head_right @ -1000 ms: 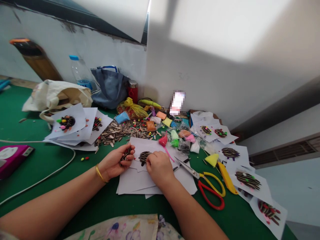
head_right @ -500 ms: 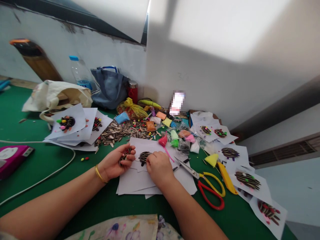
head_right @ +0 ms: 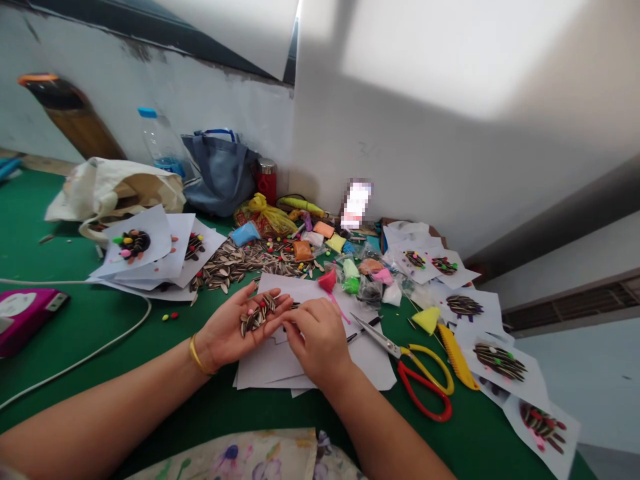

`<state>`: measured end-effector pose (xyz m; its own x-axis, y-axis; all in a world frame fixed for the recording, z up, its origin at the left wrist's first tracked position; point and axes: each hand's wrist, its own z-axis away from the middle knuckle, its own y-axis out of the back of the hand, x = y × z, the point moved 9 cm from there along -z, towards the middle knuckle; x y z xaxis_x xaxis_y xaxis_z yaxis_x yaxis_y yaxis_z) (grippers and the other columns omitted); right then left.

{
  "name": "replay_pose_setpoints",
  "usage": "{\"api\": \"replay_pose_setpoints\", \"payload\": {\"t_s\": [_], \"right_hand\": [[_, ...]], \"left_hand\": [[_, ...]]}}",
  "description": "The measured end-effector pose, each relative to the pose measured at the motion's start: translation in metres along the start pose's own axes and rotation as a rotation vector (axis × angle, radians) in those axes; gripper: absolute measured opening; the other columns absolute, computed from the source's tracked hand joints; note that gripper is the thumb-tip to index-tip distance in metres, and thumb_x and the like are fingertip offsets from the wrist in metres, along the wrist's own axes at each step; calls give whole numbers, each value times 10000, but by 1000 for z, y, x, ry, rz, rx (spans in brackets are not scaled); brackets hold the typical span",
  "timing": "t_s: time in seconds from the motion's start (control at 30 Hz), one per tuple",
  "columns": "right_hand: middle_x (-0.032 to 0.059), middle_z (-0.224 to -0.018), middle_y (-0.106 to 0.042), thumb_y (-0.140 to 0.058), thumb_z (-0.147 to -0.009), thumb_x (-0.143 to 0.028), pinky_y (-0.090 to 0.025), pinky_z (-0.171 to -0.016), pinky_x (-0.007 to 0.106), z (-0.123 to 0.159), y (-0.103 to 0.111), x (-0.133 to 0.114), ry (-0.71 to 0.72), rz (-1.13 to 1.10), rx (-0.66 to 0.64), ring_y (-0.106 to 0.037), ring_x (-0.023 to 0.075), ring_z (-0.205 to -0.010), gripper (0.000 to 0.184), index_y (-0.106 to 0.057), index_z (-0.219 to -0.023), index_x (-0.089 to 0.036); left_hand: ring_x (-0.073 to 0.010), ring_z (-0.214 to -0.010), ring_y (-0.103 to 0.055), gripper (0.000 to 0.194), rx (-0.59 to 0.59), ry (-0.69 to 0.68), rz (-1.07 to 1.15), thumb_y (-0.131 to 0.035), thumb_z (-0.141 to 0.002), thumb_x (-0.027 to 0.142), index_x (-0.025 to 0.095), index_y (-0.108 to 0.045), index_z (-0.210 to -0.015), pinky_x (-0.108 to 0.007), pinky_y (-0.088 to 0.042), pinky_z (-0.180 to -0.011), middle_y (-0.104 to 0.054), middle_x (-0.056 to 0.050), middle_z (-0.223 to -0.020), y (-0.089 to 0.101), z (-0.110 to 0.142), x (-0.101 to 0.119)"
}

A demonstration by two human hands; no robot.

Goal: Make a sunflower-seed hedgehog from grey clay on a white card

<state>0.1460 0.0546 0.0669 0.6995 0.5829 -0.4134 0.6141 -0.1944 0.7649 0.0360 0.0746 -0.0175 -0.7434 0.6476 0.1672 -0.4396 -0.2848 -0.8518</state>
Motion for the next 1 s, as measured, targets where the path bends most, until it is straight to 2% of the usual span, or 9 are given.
{"api": "replay_pose_setpoints", "payload": {"t_s": [0.07,0.23,0.53,0.73,0.87,0.93,1.0], "right_hand": [[52,-921,-653,-551,-932,-255,-379,-818,365,0,-3,-7,19,10,-11,-552,206,-896,158,-683,-1014,-232],[46,-906,-657,-591,-920,-270,-362,-797,366,0,-18,-11,43,70,-100,-537,212,-887,208,-680,-1107,-250],[41,-930,-651,-664,-862,-228,-372,-816,366,0,-21,-2,-28,16,-140,-534,220,-912,175,-683,-1036,-232],[42,-899,-638,-621,-869,-168,-400,-820,359,0,-18,4,-62,-71,-131,-544,214,-903,109,-685,-934,-228],[34,-888,-628,-620,-853,-144,-417,-807,347,0,-12,11,-112,-213,-97,-550,203,-887,96,-665,-894,-219],[29,-887,-623,-615,-861,-155,-425,-801,340,-1,-7,16,-150,-292,-62,-555,193,-879,87,-659,-901,-219],[20,-876,-620,-617,-870,-173,-429,-792,332,-2,-4,22,-185,-352,-39,-558,182,-861,70,-657,-901,-221]], "left_hand": [[-259,-936,-700,418,-52,31,-29,-385,-982,435,93,-602,-1082,-374,-602,-749,-677,-185,-1073,-5,1,-7],[-193,-680,-692,431,-119,70,-103,-392,-984,428,85,-612,-1123,-299,-575,-614,-690,-95,-794,-6,1,-20],[-166,-623,-664,437,-145,125,-122,-395,-980,439,104,-605,-1165,-268,-550,-575,-674,-70,-780,-8,2,-27],[-175,-694,-675,430,-172,123,-147,-422,-972,446,102,-613,-1146,-319,-574,-711,-674,-83,-821,-12,4,-27],[-180,-756,-679,391,-144,103,-188,-447,-966,434,105,-622,-1087,-323,-573,-737,-670,-112,-884,-8,2,-26],[-168,-767,-673,317,-106,96,-224,-480,-961,381,105,-626,-1019,-263,-567,-663,-659,-115,-887,-4,1,-25],[-128,-709,-648,220,-65,112,-282,-542,-937,311,106,-621,-954,-151,-484,-494,-633,-89,-838,1,1,-27]]}}
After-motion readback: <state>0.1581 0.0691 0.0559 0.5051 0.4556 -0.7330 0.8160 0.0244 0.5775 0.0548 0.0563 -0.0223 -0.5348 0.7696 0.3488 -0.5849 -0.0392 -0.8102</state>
